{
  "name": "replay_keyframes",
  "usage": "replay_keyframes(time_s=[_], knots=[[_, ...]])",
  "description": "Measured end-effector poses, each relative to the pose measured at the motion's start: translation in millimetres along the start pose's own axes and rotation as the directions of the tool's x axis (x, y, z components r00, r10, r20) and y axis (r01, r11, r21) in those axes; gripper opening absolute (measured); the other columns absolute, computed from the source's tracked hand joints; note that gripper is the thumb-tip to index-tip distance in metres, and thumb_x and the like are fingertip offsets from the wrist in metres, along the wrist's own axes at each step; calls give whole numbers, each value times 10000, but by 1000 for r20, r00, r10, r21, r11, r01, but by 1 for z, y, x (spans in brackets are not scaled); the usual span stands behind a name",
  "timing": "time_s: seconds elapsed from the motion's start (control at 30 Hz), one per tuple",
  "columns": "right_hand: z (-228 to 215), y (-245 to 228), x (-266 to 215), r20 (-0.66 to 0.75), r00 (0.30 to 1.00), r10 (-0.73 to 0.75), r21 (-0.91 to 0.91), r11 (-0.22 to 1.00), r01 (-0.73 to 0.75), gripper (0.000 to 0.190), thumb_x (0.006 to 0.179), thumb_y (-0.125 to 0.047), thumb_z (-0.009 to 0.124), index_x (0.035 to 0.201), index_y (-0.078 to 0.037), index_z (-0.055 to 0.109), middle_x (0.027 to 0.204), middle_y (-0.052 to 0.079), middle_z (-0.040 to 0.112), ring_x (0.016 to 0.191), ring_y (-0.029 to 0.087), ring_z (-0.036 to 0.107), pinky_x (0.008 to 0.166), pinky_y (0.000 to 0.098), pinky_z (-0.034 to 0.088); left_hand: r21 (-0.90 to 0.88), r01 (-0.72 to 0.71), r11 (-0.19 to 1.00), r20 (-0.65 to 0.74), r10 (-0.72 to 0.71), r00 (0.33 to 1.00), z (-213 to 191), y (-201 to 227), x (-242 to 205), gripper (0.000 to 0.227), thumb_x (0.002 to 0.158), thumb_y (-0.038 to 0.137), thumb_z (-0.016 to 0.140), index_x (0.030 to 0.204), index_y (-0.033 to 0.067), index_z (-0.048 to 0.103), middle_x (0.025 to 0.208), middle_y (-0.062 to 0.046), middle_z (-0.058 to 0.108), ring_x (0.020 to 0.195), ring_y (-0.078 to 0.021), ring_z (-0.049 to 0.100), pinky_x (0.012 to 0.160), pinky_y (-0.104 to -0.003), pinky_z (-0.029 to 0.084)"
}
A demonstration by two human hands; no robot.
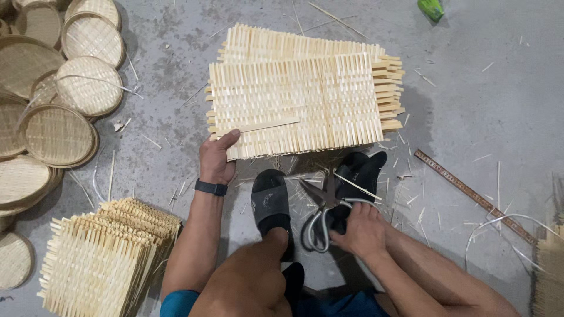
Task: The person sits on the floor and uses shears to cut a stack of woven bamboo mats into smaller rectangular pieces. They repeatedly measure the mats with a bamboo stick, cut along the marked line, and stack the cut pieces.
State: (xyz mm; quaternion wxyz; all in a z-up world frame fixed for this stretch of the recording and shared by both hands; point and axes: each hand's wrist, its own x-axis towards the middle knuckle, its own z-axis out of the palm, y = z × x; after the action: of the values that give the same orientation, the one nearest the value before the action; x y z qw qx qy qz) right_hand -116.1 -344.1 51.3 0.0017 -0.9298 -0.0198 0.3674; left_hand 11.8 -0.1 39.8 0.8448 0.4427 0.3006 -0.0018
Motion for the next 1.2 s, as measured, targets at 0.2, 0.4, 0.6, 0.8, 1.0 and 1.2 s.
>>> replay_keyframes(time_s=[0.2,0.4,0.6,0.8,1.0,1.2], knots=[[47,54,-13,-48,996,-81,888,452,80,707,832,-537,674,1329,-81,462,1195,114,590,1187,290,576,1030,436,438,-5,-2,1000,35,2,999,-4,-3,4,377,883,-39,696,1250,-77,626,1165,-152,724,981,-254,726,866,-385,611],[59,44,-14,-135,942,-307,972,143,186,760,693,-418,825,1273,-55,496,1059,133,581,1065,277,639,962,455,555,-17,-26,1000,55,27,998,-7,-7,9,369,886,-50,693,1248,-65,624,1164,-140,724,991,-247,723,885,-384,599],[36,36,-4,-355,933,56,933,81,350,433,929,-411,594,1234,-103,577,1138,57,634,952,186,671,807,324,607,12,-30,999,43,29,999,-8,-4,10,369,878,-58,695,1240,-58,625,1137,-141,723,967,-244,718,862,-382,602],[42,99,-2,-691,716,103,703,328,631,184,1089,-222,571,1207,-84,600,1137,62,674,998,144,645,802,284,542,-1,-7,1000,35,7,999,-8,-4,9,367,889,-53,700,1245,-75,614,1141,-159,720,975,-261,724,870,-397,610],[66,163,-30,-387,904,180,841,471,266,294,1119,-218,485,1321,-85,652,945,72,708,856,166,663,772,275,556,-2,-6,1000,36,6,999,-3,0,6,397,880,-65,691,1264,-59,592,1154,-157,712,989,-263,727,883,-404,621],[90,134,-54,-128,984,-124,990,-78,119,689,779,-223,705,1412,-56,491,967,75,708,794,198,739,676,332,661,5,-24,1000,44,24,999,-5,-2,6,391,890,-59,683,1270,-55,590,1156,-151,712,986,-258,725,879,-401,617]])
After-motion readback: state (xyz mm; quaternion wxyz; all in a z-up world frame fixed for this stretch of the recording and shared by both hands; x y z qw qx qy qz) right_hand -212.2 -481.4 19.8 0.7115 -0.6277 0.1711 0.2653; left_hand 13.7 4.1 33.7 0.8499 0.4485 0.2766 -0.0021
